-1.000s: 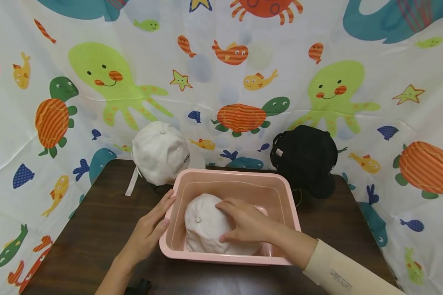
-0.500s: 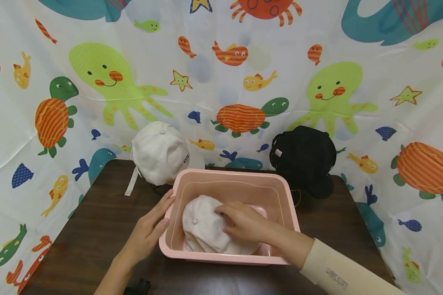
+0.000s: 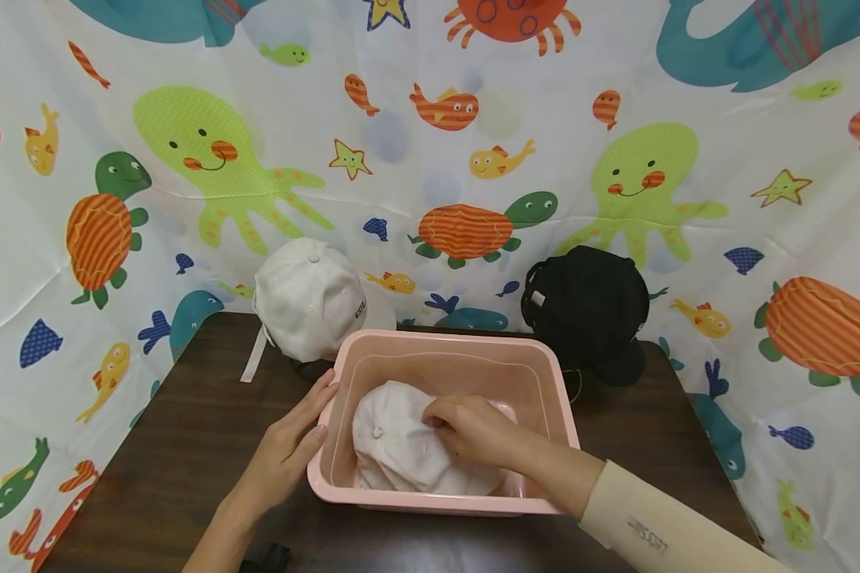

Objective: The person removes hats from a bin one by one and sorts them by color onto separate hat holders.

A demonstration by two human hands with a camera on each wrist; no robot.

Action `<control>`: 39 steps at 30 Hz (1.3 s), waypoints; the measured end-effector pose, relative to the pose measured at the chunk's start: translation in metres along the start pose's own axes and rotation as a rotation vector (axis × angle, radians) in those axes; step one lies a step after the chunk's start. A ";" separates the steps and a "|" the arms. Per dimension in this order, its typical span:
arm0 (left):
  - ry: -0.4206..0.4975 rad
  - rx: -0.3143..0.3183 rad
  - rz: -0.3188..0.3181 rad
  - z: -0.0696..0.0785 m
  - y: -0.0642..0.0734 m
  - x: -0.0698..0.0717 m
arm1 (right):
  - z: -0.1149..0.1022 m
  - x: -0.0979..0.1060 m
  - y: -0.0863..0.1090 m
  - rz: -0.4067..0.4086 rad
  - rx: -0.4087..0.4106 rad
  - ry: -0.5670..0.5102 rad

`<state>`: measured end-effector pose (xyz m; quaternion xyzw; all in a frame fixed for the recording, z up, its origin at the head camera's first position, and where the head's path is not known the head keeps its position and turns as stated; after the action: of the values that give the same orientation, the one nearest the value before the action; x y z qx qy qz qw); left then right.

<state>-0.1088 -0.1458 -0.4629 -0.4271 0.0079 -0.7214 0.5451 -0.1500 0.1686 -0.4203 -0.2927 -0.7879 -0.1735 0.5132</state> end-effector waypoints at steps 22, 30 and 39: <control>0.020 -0.017 -0.028 0.000 0.000 0.002 | 0.000 0.011 0.002 0.175 -0.032 -0.191; -0.009 -0.034 -0.013 -0.001 0.000 0.002 | -0.002 0.020 0.008 0.260 -0.016 -0.208; -0.012 -0.049 -0.005 -0.002 0.000 0.001 | -0.005 0.039 0.014 0.322 -0.002 -0.184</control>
<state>-0.1098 -0.1476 -0.4634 -0.4448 0.0212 -0.7198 0.5325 -0.1488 0.1874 -0.3831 -0.4302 -0.7743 -0.0621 0.4600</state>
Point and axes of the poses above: each hand's wrist, its own y-axis away from the middle knuckle, its own x-axis out of the back of the hand, z = x × y, the point moved 1 cm from there along -y, towards the middle knuckle, and after that the axes turned 6 degrees about -z, right-handed, at the moved point
